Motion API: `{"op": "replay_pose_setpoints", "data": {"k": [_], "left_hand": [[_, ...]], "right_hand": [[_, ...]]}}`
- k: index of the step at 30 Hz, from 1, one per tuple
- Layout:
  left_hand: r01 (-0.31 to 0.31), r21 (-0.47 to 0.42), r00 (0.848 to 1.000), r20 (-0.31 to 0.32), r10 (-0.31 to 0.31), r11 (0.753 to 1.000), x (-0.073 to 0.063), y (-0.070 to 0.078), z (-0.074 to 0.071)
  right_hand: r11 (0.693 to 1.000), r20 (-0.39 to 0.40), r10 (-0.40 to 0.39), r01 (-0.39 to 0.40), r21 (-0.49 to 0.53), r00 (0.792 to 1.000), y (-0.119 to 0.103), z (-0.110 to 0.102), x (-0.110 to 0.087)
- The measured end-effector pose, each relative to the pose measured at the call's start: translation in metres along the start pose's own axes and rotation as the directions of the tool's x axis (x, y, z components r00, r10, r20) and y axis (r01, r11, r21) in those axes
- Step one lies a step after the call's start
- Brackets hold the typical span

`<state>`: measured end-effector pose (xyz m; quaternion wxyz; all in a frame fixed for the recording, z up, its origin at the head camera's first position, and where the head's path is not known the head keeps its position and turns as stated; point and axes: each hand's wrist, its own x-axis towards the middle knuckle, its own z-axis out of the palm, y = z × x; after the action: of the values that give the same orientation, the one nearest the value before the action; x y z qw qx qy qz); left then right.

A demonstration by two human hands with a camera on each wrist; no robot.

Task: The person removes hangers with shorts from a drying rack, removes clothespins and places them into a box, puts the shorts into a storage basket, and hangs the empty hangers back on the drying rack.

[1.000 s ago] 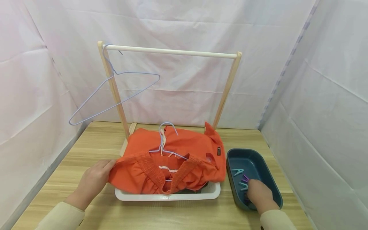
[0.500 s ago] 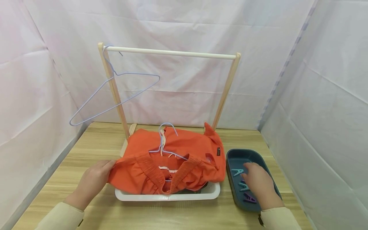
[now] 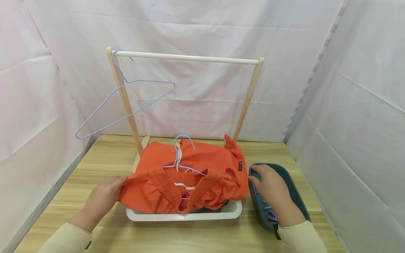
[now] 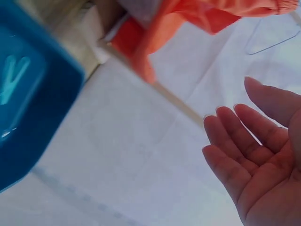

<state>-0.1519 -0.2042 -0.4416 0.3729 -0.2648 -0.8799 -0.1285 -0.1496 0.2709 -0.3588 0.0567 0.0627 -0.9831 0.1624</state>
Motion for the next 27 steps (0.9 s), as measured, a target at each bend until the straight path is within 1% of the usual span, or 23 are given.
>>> {"op": "replay_pose_setpoints", "data": {"k": [2, 4, 10, 15, 20, 23, 27], "left_hand": [[0.002, -0.002, 1.0, 0.001, -0.002, 1.0, 0.0, 0.0, 0.0], [0.004, -0.006, 1.0, 0.002, -0.004, 1.0, 0.0, 0.0, 0.0], [0.006, -0.014, 1.0, 0.004, -0.006, 1.0, 0.001, 0.0, -0.001], [0.01, -0.02, 1.0, 0.007, -0.01, 1.0, 0.002, 0.001, -0.001], [0.021, -0.03, 1.0, 0.01, -0.021, 0.999, 0.003, 0.002, -0.002], [0.028, -0.036, 1.0, 0.01, -0.028, 0.999, 0.002, 0.002, -0.002], [0.023, -0.038, 1.0, 0.0, -0.023, 0.999, 0.002, 0.001, 0.0]], "right_hand": [[1.0, -0.014, -0.024, 0.024, 0.009, 1.0, -0.008, -0.001, 0.002], [0.999, -0.012, -0.041, 0.042, 0.024, 0.999, -0.016, -0.002, 0.004], [0.997, 0.055, -0.06, 0.056, 0.061, 0.997, -0.036, -0.004, 0.01], [0.991, 0.096, -0.101, 0.092, 0.094, 0.99, -0.045, -0.001, 0.016], [0.981, 0.142, -0.152, 0.131, 0.143, 0.978, -0.056, 0.003, 0.02], [0.977, 0.147, -0.175, 0.154, 0.144, 0.973, -0.061, 0.008, 0.023], [0.975, 0.147, -0.185, 0.163, 0.15, 0.972, -0.064, 0.015, 0.027]]}}
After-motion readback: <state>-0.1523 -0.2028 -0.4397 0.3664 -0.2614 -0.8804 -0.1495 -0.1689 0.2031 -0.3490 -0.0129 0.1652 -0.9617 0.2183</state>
